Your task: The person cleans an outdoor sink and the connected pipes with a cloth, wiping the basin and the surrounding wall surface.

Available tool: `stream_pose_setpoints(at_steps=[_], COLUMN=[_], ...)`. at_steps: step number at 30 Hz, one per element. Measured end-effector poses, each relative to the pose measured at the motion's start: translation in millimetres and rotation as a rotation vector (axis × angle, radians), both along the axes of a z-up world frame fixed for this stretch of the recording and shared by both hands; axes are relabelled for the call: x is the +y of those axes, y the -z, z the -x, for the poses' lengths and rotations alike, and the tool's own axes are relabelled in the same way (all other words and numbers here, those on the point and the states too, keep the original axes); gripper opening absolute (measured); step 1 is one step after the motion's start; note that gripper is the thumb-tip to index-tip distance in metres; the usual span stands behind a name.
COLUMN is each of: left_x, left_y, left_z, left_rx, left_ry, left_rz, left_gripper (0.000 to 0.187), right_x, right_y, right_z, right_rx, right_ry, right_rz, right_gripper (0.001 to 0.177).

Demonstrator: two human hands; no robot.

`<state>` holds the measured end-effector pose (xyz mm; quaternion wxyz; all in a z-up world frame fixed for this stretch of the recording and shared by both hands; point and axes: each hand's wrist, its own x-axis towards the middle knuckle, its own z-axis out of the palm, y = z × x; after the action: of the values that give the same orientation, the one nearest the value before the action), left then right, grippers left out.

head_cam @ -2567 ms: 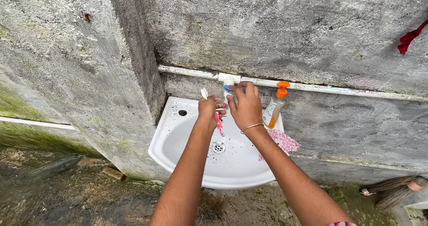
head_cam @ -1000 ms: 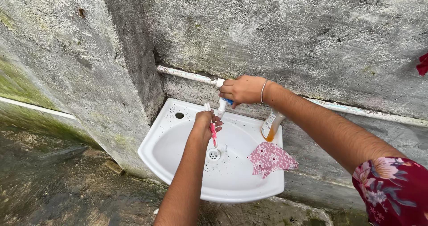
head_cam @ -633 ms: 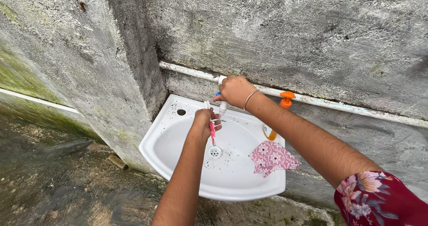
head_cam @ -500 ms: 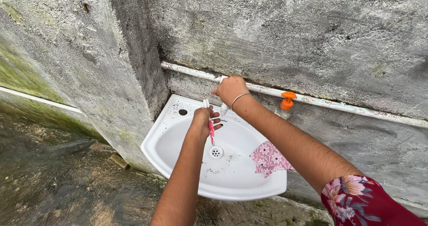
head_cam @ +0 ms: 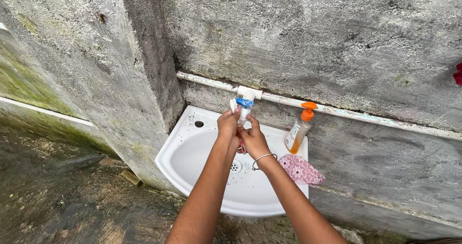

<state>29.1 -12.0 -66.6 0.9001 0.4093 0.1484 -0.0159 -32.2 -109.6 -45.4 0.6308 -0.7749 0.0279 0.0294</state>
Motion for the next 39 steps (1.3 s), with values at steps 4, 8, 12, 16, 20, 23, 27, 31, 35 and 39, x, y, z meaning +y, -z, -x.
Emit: stream_pose_setpoints(at_steps=[4, 8, 12, 16, 20, 23, 27, 31, 35, 39], left_x=[-12, -4, 11, 11, 7, 9, 12, 14, 12, 14], left_y=[-25, -51, -74, -85, -87, -91, -93, -96, -94, -96], left_z=[21, 40, 42, 40, 41, 41, 44, 42, 44, 43], left_rx=[0.084, -0.238, -0.411, -0.273, -0.227, -0.221, -0.205, -0.215, -0.219, -0.221], left_ry=[-0.110, -0.360, -0.074, 0.060, 0.067, 0.105, 0.131, 0.143, 0.104, 0.142], left_rz=[-0.484, -1.165, -1.638, -1.701, -1.711, -1.724, -1.737, -1.731, -1.726, -1.734], left_gripper=[0.029, 0.059, 0.080, 0.072, 0.070, 0.072, 0.072, 0.072, 0.074, 0.074], right_x=[-8, -15, -17, -15, -9, -10, 0, 22, 11, 2], right_y=[33, 34, 19, 16, 30, 37, 28, 19, 6, 16], right_z=[15, 22, 6, -21, -10, -2, -12, 7, -17, -10], right_rx=[-0.100, 0.125, 0.236, 0.274, 0.344, 0.394, 0.309, 0.298, 0.284, 0.296], right_ry=[0.077, 0.271, 0.151, 0.111, 0.121, 0.065, 0.188, 0.268, 0.219, 0.188], right_rz=[-0.174, -0.451, -0.597, -0.650, -0.622, -0.589, -0.678, -0.712, -0.628, -0.524], right_gripper=[0.029, 0.023, 0.022, 0.025, 0.024, 0.024, 0.025, 0.027, 0.028, 0.028])
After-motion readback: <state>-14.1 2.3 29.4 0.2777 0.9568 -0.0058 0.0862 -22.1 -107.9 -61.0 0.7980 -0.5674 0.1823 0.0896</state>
